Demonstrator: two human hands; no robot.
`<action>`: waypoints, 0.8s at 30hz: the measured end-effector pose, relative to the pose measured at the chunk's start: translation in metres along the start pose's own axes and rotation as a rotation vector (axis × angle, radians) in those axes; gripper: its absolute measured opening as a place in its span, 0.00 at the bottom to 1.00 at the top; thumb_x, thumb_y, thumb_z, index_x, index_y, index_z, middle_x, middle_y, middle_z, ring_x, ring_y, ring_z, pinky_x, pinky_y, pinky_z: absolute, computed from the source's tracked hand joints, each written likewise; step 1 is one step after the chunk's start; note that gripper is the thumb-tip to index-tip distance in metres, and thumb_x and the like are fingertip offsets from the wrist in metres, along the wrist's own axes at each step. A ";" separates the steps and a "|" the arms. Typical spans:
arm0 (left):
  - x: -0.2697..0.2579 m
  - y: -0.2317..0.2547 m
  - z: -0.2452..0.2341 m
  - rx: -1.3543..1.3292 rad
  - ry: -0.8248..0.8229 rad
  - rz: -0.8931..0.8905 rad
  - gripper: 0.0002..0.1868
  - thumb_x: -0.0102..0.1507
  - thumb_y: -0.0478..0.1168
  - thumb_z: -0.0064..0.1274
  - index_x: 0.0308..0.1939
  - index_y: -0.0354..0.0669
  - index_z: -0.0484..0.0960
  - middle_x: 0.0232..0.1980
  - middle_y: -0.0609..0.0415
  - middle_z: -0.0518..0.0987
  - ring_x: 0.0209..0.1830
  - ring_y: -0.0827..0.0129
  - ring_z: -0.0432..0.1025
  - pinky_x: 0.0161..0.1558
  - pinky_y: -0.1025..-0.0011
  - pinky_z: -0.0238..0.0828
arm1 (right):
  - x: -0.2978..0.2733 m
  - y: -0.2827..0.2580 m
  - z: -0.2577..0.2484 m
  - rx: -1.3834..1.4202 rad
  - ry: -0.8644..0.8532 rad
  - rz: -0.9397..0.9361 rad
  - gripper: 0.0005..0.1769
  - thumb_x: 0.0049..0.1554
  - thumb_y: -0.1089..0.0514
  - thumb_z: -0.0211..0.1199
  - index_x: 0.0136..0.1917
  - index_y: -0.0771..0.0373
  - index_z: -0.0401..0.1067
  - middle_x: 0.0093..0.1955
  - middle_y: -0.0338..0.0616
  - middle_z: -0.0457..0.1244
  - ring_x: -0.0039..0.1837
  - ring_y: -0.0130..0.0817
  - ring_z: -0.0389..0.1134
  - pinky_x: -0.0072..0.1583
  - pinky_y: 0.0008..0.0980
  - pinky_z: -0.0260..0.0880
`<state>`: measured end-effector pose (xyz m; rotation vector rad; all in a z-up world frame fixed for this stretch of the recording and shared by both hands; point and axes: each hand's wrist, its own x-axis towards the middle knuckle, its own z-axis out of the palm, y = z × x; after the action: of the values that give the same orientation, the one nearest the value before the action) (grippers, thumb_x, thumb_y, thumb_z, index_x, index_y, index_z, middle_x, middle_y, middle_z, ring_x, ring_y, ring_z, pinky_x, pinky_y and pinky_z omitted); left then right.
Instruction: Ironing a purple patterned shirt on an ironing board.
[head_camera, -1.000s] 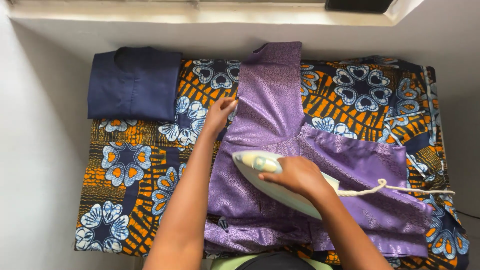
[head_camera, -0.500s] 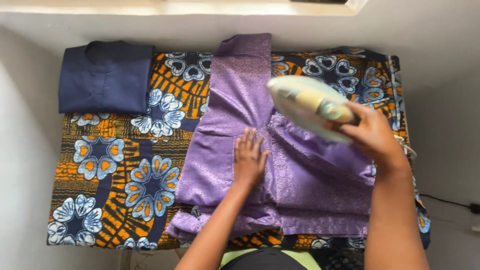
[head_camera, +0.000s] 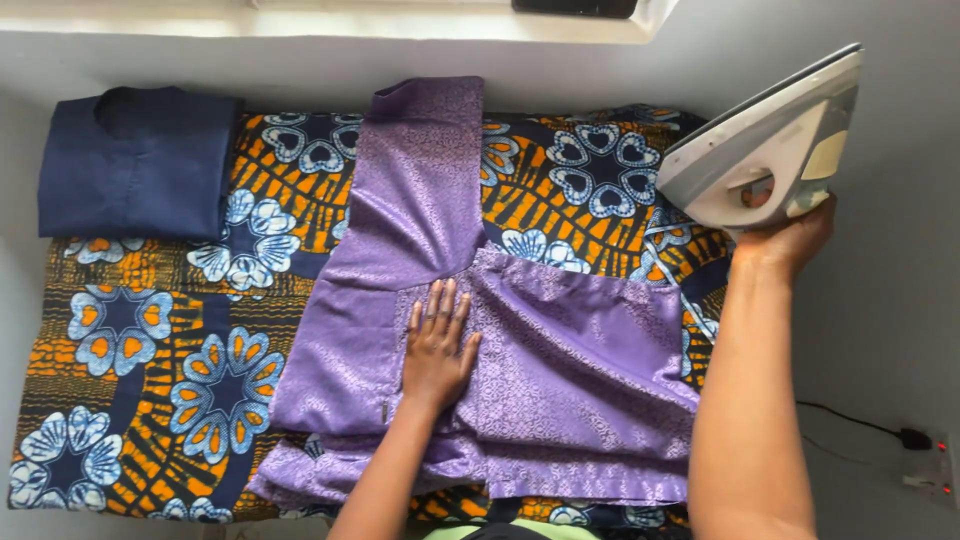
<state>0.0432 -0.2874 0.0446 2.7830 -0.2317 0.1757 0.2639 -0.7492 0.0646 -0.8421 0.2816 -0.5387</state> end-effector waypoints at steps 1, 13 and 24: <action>0.000 0.001 0.002 0.001 -0.005 -0.003 0.34 0.69 0.57 0.40 0.76 0.45 0.63 0.83 0.47 0.52 0.84 0.58 0.41 0.78 0.53 0.33 | 0.007 0.005 -0.004 -0.002 0.002 0.005 0.15 0.65 0.49 0.52 0.50 0.61 0.74 0.44 0.44 0.67 0.45 0.35 0.70 0.49 0.38 0.74; -0.004 0.004 0.002 0.044 0.002 -0.005 0.33 0.70 0.56 0.40 0.77 0.48 0.63 0.83 0.49 0.52 0.84 0.60 0.42 0.79 0.54 0.34 | 0.021 0.013 -0.026 0.054 -0.094 0.046 0.17 0.64 0.48 0.52 0.50 0.62 0.73 0.40 0.43 0.65 0.41 0.36 0.68 0.46 0.36 0.73; -0.003 -0.045 -0.004 -0.163 0.233 -0.235 0.24 0.63 0.45 0.59 0.63 0.49 0.77 0.71 0.49 0.69 0.76 0.54 0.58 0.74 0.52 0.51 | -0.064 -0.005 -0.065 -0.590 0.072 0.280 0.14 0.60 0.48 0.65 0.57 0.51 0.71 0.43 0.32 0.65 0.41 0.24 0.68 0.41 0.26 0.66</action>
<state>0.0481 -0.2441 0.0331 2.5726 0.1325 0.3994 0.1800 -0.7573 0.0288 -1.3290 0.6327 -0.2187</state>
